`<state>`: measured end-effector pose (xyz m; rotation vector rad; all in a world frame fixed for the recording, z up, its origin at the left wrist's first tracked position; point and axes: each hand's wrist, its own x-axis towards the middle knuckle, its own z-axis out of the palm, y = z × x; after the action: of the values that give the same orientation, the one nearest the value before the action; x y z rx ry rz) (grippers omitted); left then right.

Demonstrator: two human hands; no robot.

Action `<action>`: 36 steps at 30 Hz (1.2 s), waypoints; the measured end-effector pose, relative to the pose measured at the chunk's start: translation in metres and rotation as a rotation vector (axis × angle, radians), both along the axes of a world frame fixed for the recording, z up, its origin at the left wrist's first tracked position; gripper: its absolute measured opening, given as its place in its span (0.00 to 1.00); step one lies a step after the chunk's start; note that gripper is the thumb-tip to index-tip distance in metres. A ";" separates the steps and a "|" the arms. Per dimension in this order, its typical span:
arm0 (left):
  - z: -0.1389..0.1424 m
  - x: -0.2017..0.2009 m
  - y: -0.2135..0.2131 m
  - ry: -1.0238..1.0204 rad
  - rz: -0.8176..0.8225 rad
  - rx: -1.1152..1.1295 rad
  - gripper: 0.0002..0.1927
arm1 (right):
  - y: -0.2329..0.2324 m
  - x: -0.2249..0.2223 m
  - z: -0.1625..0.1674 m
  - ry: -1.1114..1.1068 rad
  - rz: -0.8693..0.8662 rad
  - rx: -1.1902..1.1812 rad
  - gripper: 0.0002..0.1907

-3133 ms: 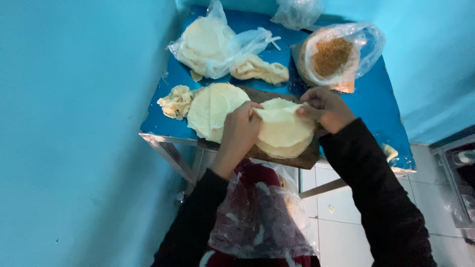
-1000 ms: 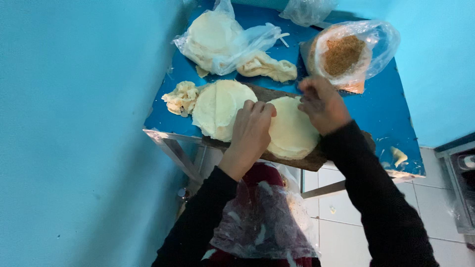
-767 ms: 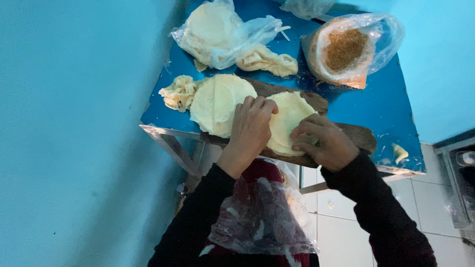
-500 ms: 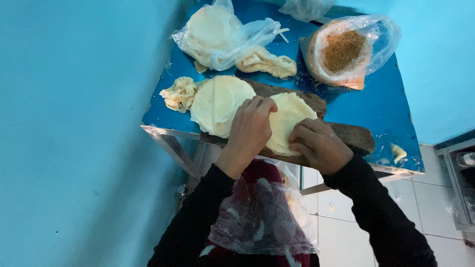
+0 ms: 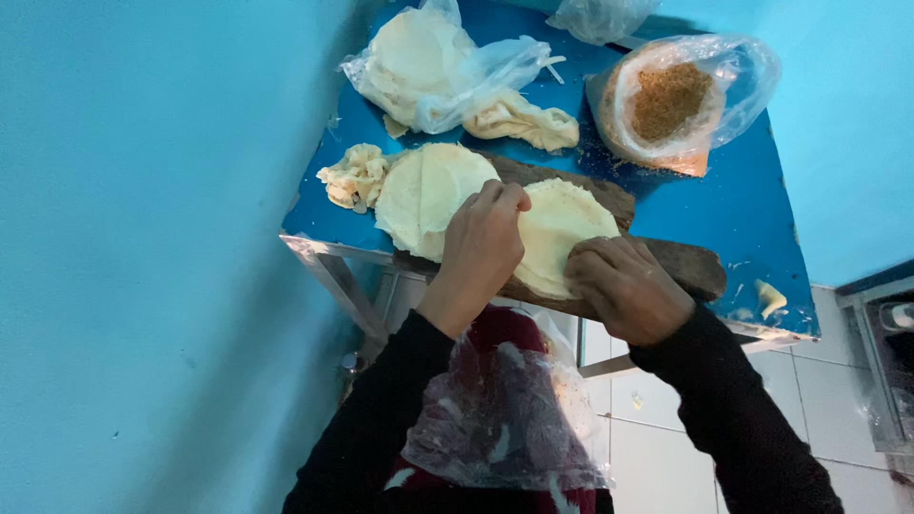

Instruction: The person peels thin excess dough off round pastry discs on a wooden board, stacks the discs, and tears off scraps, setting the scraps on the table. They handle the discs one at a time, turning them over by hand and pressing the edges.

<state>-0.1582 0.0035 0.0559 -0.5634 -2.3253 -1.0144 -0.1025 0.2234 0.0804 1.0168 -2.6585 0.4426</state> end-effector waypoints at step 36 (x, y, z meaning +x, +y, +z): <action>-0.005 0.043 -0.067 -0.078 0.271 0.316 0.24 | -0.136 -0.103 0.000 0.039 0.136 -0.182 0.04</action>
<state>-0.1151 -0.0639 0.0513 -0.0828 -2.1699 -1.2530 -0.2055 0.0871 0.0801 1.1399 -2.4711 0.6724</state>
